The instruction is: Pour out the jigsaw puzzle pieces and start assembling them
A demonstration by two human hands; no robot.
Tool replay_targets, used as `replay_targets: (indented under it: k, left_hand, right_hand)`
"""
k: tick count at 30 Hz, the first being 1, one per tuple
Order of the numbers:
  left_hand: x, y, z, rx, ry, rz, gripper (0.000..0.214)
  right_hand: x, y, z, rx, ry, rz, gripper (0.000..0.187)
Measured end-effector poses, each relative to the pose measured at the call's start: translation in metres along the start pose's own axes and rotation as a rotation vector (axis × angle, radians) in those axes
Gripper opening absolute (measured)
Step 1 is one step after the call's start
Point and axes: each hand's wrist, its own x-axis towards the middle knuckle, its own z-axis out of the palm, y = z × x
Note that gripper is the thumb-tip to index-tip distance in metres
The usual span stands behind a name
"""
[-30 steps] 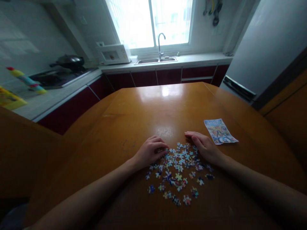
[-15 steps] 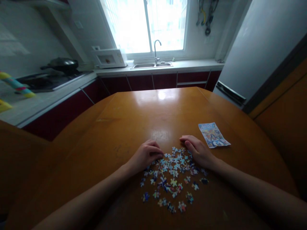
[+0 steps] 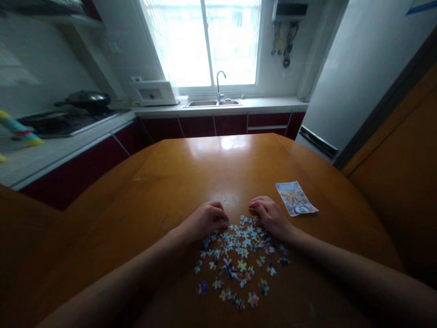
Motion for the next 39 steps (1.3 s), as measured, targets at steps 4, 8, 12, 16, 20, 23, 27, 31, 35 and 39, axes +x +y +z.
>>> replay_targets:
  k: [4,8,12,16,20,23,27,31,35,39]
  left_hand:
    - [0.023,-0.017,-0.003,-0.038,0.016,-0.017,0.012]
    - [0.044,-0.030,-0.001,-0.105,0.057,0.026,0.016]
    - [0.055,-0.033,0.001,-0.179,0.094,0.040,0.020]
    - [0.054,-0.030,0.002,-0.236,0.285,-0.097,0.025]
    - [0.047,-0.026,0.006,-0.178,0.365,-0.156,0.021]
    - [0.044,-0.023,0.007,-0.139,0.330,-0.138,0.017]
    - [0.043,-0.021,0.008,-0.064,0.281,-0.091,0.013]
    - [0.044,-0.023,0.008,-0.026,0.251,-0.058,0.009]
    - [0.044,-0.023,0.009,-0.023,0.258,-0.060,0.008]
    - [0.045,-0.020,0.011,0.001,0.292,-0.085,0.008]
  right_hand:
    - [0.027,0.001,0.010,-0.034,0.016,0.068,0.039]
    - [0.060,0.004,0.023,-0.096,0.000,0.186,0.018]
    - [0.081,0.011,0.032,-0.091,0.056,0.195,0.018]
    - [0.085,0.017,0.033,-0.027,0.087,0.195,0.024]
    - [0.080,0.018,0.032,-0.033,0.083,0.169,0.020]
    - [0.076,0.017,0.031,-0.053,0.079,0.157,0.019]
    - [0.075,0.015,0.030,-0.055,0.067,0.157,0.019]
    - [0.076,0.015,0.030,-0.051,0.061,0.163,0.019]
    - [0.076,0.013,0.030,-0.075,0.052,0.163,0.019]
    - [0.076,0.011,0.030,-0.106,0.046,0.174,0.018]
